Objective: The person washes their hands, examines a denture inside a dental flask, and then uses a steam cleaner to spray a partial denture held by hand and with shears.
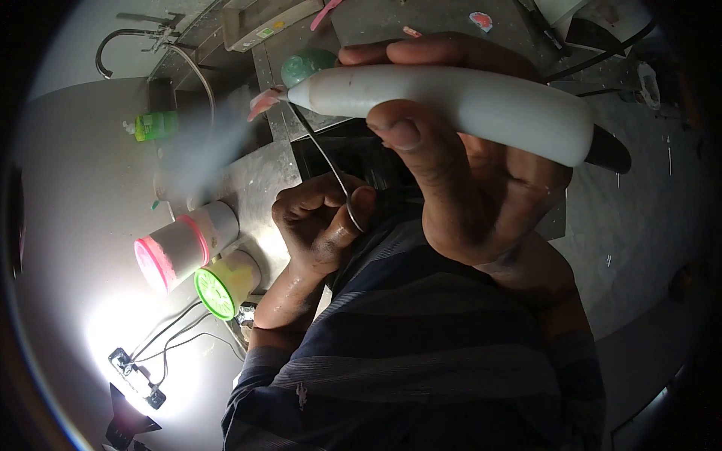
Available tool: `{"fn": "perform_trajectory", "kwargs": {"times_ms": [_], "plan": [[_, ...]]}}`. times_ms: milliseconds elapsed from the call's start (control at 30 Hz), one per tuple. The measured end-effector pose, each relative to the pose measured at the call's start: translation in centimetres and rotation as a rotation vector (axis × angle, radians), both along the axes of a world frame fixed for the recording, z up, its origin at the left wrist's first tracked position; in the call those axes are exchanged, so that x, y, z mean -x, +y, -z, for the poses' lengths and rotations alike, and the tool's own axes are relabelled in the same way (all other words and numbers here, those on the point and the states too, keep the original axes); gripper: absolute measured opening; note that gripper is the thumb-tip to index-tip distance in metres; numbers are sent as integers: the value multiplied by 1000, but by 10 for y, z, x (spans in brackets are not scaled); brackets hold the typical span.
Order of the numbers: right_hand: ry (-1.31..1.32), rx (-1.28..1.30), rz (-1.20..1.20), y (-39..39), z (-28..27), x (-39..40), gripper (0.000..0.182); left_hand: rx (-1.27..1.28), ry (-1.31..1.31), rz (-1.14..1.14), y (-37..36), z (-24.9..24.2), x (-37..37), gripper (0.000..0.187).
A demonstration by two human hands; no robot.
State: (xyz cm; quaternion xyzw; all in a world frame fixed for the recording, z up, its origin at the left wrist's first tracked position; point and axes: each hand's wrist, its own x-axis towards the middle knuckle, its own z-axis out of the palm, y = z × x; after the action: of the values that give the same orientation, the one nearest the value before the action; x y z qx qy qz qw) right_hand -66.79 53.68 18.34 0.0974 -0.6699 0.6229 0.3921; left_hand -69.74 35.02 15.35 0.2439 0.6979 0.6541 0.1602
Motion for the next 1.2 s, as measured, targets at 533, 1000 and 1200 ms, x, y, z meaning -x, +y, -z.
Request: {"fn": "perform_trajectory", "kwargs": {"times_ms": [533, 1000, 1200], "plan": [[33, 6, 7, 0, 3, 8, 33, -30, -28, 6, 6, -9, 4, 35], [-40, 215, 36, 6, -7, 4, 33, -652, -610, 426, -5, 42, 37, 43], [-92, 115, -119, 15, -18, -2, 35, -1375, -818, 1130, -2, 95, 45, 55]]}}
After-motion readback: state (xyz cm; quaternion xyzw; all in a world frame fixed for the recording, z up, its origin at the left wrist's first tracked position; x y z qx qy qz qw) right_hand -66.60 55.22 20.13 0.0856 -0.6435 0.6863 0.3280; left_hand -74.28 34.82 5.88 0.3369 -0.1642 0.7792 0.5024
